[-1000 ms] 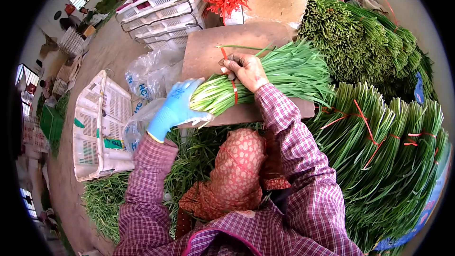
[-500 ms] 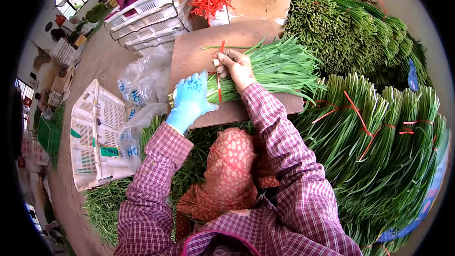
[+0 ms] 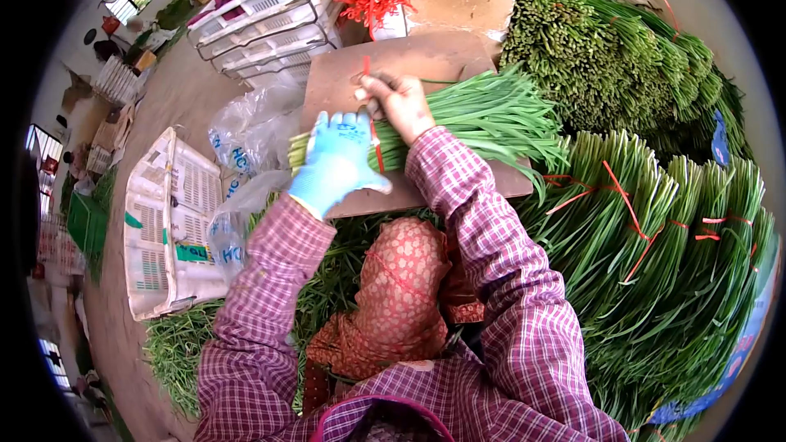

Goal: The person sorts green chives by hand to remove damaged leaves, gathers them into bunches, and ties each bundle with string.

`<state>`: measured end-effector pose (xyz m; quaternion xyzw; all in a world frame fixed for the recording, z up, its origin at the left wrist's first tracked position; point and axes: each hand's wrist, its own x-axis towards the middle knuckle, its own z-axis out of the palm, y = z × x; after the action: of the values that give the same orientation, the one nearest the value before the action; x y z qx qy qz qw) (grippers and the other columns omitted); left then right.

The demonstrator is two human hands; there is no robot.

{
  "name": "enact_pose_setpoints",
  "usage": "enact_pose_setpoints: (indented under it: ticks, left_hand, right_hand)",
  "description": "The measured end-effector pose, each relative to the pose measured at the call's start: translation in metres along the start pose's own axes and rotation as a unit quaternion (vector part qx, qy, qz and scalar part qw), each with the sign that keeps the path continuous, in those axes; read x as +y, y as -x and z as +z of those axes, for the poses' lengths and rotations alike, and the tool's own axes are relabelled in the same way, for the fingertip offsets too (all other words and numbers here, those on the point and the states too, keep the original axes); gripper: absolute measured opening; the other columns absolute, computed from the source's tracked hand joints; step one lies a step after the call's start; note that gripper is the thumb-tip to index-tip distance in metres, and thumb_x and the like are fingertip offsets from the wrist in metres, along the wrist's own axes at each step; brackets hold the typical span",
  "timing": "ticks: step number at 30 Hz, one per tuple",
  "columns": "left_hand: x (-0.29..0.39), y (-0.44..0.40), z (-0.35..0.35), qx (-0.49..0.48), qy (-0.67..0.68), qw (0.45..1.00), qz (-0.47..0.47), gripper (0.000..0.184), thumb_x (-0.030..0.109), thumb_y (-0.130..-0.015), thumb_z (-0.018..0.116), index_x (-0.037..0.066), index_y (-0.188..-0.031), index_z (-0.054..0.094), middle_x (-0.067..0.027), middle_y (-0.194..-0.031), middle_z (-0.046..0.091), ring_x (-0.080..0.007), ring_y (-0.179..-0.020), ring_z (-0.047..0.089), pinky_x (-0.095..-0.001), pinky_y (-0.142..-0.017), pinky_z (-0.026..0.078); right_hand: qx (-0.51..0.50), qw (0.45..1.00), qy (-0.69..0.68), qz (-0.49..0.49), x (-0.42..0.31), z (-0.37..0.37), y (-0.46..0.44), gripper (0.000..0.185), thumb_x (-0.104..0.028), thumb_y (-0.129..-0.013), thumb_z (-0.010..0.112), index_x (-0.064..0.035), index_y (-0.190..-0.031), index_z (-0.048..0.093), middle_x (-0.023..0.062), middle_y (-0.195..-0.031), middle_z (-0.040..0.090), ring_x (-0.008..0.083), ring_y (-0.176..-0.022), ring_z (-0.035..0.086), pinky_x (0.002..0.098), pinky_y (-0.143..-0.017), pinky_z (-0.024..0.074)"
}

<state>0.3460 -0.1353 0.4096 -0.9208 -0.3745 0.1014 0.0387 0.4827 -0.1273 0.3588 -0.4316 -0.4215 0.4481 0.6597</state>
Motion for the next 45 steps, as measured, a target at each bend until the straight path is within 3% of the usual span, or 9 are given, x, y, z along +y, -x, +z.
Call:
enact_pose_setpoints:
  ticks: [8,12,18,24,36,38,40,43,45]
  left_hand:
    - [-0.002,-0.019,0.047,0.119,0.062,0.991,-0.024,0.078,0.042,-0.059,0.084,0.005,-0.118,0.049,-0.0090,-0.107,0.057,-0.0233,-0.104,0.055,-0.0403,-0.102,0.036]
    - [0.000,-0.014,0.050,0.193,0.056,0.979,-0.032,0.067,0.041,-0.057,0.082,0.008,-0.107,0.052,-0.0066,-0.097,0.058,-0.0232,-0.098,0.056,-0.0367,-0.089,0.042]
    - [-0.025,0.011,0.049,0.219,0.099,0.971,-0.012,0.114,0.059,-0.055,0.080,0.005,-0.142,0.030,-0.0157,-0.143,0.035,-0.0321,-0.134,0.031,-0.0483,-0.112,0.020]
    - [-0.103,0.075,0.105,0.377,0.565,0.721,-0.136,0.054,0.031,-0.070,0.081,0.002,-0.111,0.062,-0.0126,-0.099,0.065,-0.0207,-0.092,0.063,-0.0323,-0.082,0.049]
    - [-0.083,0.082,0.137,0.328,0.641,0.682,-0.128,0.018,0.014,-0.077,0.075,-0.001,-0.083,0.067,-0.0033,-0.071,0.065,-0.0071,-0.064,0.057,-0.0229,-0.061,0.046]
    - [-0.099,0.098,0.154,0.337,0.607,0.691,-0.199,0.018,0.016,-0.077,0.074,0.000,-0.081,0.068,-0.0050,-0.070,0.067,-0.0095,-0.061,0.059,-0.0255,-0.059,0.047]
    - [-0.112,0.134,0.147,0.206,0.461,0.827,-0.248,0.020,0.022,-0.078,0.073,0.004,-0.084,0.070,-0.0070,-0.074,0.069,-0.0142,-0.063,0.064,-0.0290,-0.063,0.050]
    - [-0.110,0.171,0.153,-0.022,0.467,0.881,-0.071,0.028,0.032,-0.077,0.072,0.009,-0.092,0.072,-0.0082,-0.082,0.071,-0.0227,-0.075,0.068,-0.0356,-0.071,0.053]
    - [-0.105,0.172,0.153,0.097,0.449,0.885,-0.077,0.025,0.026,-0.077,0.071,0.007,-0.093,0.071,-0.0098,-0.092,0.070,-0.0224,-0.081,0.068,-0.0345,-0.074,0.052]
  right_hand:
    - [0.023,0.995,-0.071,0.059,0.003,-0.009,-0.010,0.024,-0.016,-0.095,0.056,0.0000,-0.110,0.063,-0.0028,-0.080,0.062,0.0027,-0.061,0.049,0.0174,-0.055,0.0408]
    - [0.013,0.981,0.194,-0.016,-0.014,0.001,-0.001,0.023,-0.016,-0.094,0.056,-0.0006,-0.105,0.068,0.0005,-0.078,0.066,0.0033,-0.063,0.052,0.0191,-0.056,0.0426]
    - [0.042,0.984,0.168,-0.051,0.010,-0.012,-0.013,0.023,-0.018,-0.094,0.057,-0.0014,-0.105,0.068,-0.0016,-0.078,0.065,0.0047,-0.065,0.051,0.0199,-0.062,0.0432]
    - [0.053,0.987,0.150,-0.001,0.016,-0.008,-0.017,0.023,-0.021,-0.094,0.057,-0.0051,-0.108,0.067,-0.0049,-0.076,0.060,0.0015,-0.061,0.044,0.0166,-0.057,0.0356]
    - [0.077,0.987,0.140,0.016,0.011,-0.009,-0.016,0.020,-0.017,-0.094,0.057,-0.0031,-0.105,0.067,-0.0035,-0.074,0.062,0.0017,-0.058,0.045,0.0171,-0.054,0.0355]
    - [0.076,0.988,0.134,0.013,0.010,-0.009,-0.017,0.020,-0.017,-0.094,0.056,-0.0028,-0.105,0.067,-0.0035,-0.073,0.061,0.0019,-0.057,0.044,0.0173,-0.053,0.0353]
    - [0.073,0.987,0.139,0.015,0.010,-0.008,-0.017,0.021,-0.017,-0.094,0.056,-0.0025,-0.105,0.067,-0.0034,-0.074,0.061,0.0020,-0.057,0.044,0.0175,-0.053,0.0351]
    - [0.061,0.987,0.148,0.027,0.009,-0.011,-0.019,0.023,-0.020,-0.093,0.060,-0.0049,-0.109,0.067,-0.0031,-0.077,0.060,0.0034,-0.063,0.047,0.0184,-0.059,0.0392]
    - [0.060,0.987,0.150,0.020,0.007,-0.012,-0.016,0.023,-0.019,-0.093,0.058,-0.0048,-0.109,0.067,-0.0047,-0.074,0.056,0.0033,-0.061,0.045,0.0177,-0.058,0.0367]
